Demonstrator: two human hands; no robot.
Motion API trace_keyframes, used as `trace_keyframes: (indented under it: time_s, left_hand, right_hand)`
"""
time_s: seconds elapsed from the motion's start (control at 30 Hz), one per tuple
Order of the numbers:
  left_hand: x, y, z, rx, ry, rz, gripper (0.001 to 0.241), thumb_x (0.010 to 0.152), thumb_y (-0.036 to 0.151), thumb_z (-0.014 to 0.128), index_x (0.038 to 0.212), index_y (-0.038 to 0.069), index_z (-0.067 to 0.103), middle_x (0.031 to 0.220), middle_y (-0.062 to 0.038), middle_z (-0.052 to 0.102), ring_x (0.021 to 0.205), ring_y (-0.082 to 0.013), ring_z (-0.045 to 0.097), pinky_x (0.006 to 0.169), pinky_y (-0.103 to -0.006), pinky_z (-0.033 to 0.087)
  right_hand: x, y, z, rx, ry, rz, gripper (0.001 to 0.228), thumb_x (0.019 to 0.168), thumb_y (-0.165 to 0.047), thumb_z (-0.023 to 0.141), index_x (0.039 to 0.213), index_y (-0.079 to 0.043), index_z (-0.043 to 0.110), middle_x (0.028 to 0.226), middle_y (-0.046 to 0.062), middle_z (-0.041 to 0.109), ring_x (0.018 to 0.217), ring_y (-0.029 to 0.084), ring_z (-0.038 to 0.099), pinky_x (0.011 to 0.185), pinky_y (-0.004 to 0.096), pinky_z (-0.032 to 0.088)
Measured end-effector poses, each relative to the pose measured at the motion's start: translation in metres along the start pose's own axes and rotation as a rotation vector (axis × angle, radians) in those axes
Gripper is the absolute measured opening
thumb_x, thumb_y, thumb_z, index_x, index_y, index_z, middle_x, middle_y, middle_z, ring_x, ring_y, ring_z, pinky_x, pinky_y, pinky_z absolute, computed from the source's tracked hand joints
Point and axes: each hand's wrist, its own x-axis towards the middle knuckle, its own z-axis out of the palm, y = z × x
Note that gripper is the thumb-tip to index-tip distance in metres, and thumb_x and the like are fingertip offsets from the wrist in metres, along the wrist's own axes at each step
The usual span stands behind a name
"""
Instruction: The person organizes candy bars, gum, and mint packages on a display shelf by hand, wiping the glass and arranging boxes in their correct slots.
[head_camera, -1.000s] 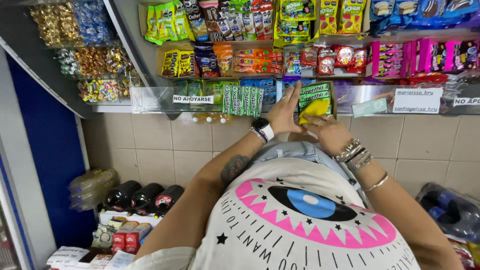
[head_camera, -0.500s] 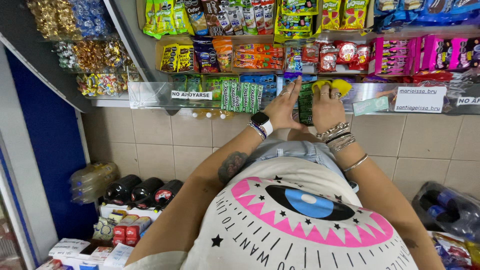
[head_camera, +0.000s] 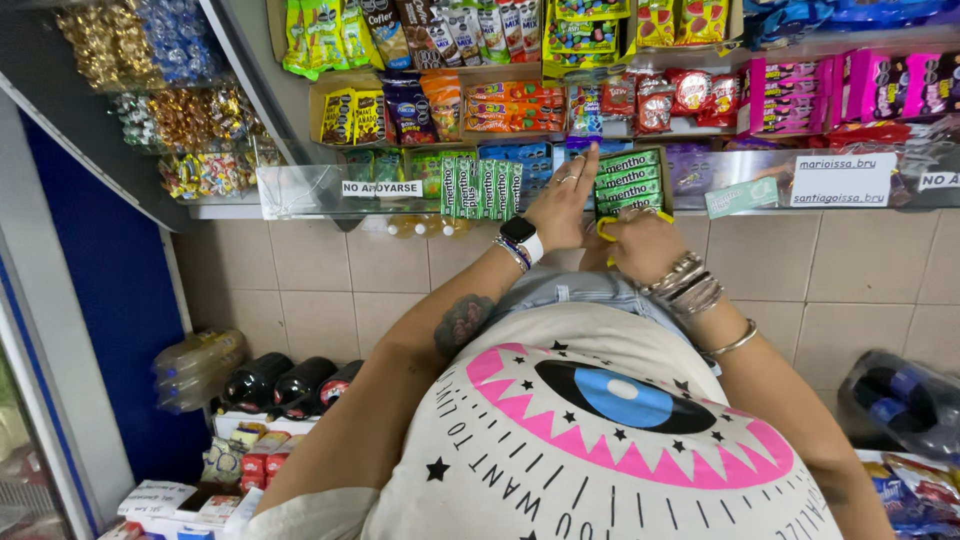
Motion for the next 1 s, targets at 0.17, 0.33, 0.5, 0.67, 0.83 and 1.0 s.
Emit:
trace_keyframes:
  time_s: [0.17,0.33,0.5,0.67,0.83,1.0]
  left_hand:
    - [0.015,0.004,0.002,0.012,0.091,0.071,0.124,0.070,0.075,0.076,0.157,0.001,0.028,0.148,-0.024,0.042,0.141,-0.0479,0.039,0.117,-0.0525,0.038]
    - [0.040,0.036,0.001,0.154,-0.127,0.126,0.079,0.079,0.040,0.086,0.139,0.007,0.047,0.146,-0.017,0.047,0.136,-0.0377,0.043,0.099,-0.0501,0.054]
    - [0.050,0.049,0.010,0.400,-0.181,0.048,0.140,0.044,0.067,0.097,0.148,-0.005,0.036,0.143,-0.026,0.043,0.139,-0.0418,0.042,0.110,-0.0485,0.049]
    - [0.050,0.060,0.011,0.460,-0.189,0.036,0.139,0.045,0.062,0.098,0.149,-0.005,0.035,0.142,-0.028,0.040,0.137,-0.0414,0.040,0.110,-0.0498,0.045]
    - [0.055,0.064,0.008,0.511,-0.170,0.024,0.146,0.045,0.067,0.094,0.156,-0.001,0.027,0.142,-0.026,0.041,0.137,-0.0409,0.039,0.110,-0.0517,0.041]
    - [0.076,0.052,0.007,0.260,-0.285,-0.064,0.144,0.052,0.066,0.090,0.158,-0.003,0.021,0.140,-0.029,0.039,0.133,-0.0477,0.040,0.105,-0.0580,0.042]
  right_hand:
    - [-0.055,0.069,-0.041,0.258,0.322,0.226,0.025,0.091,-0.007,0.059,0.104,-0.020,0.076,0.097,0.005,0.074,0.091,0.034,0.072,0.083,0.045,0.057]
    - [-0.082,0.051,-0.112,0.424,-0.038,0.694,0.037,0.093,-0.029,0.038,0.097,-0.009,0.068,0.104,0.027,0.068,0.095,0.047,0.063,0.074,0.056,0.045]
    - [-0.044,0.053,-0.040,0.786,-0.224,0.445,0.078,0.091,-0.061,0.064,0.139,0.001,0.060,0.131,0.032,0.064,0.128,0.049,0.056,0.109,0.060,0.043]
    - [-0.032,0.066,0.023,1.143,-0.018,0.380,0.046,0.091,-0.033,0.076,0.124,-0.002,0.067,0.109,0.018,0.067,0.107,0.032,0.060,0.094,0.044,0.047]
    - [-0.034,0.077,0.043,1.248,0.112,0.313,0.029,0.086,-0.020,0.080,0.108,-0.004,0.071,0.088,0.008,0.069,0.085,0.018,0.062,0.076,0.032,0.051]
    - [-0.039,0.071,0.006,1.053,0.289,0.256,0.033,0.092,-0.035,0.082,0.088,-0.005,0.068,0.071,0.008,0.060,0.073,0.020,0.058,0.066,0.034,0.046]
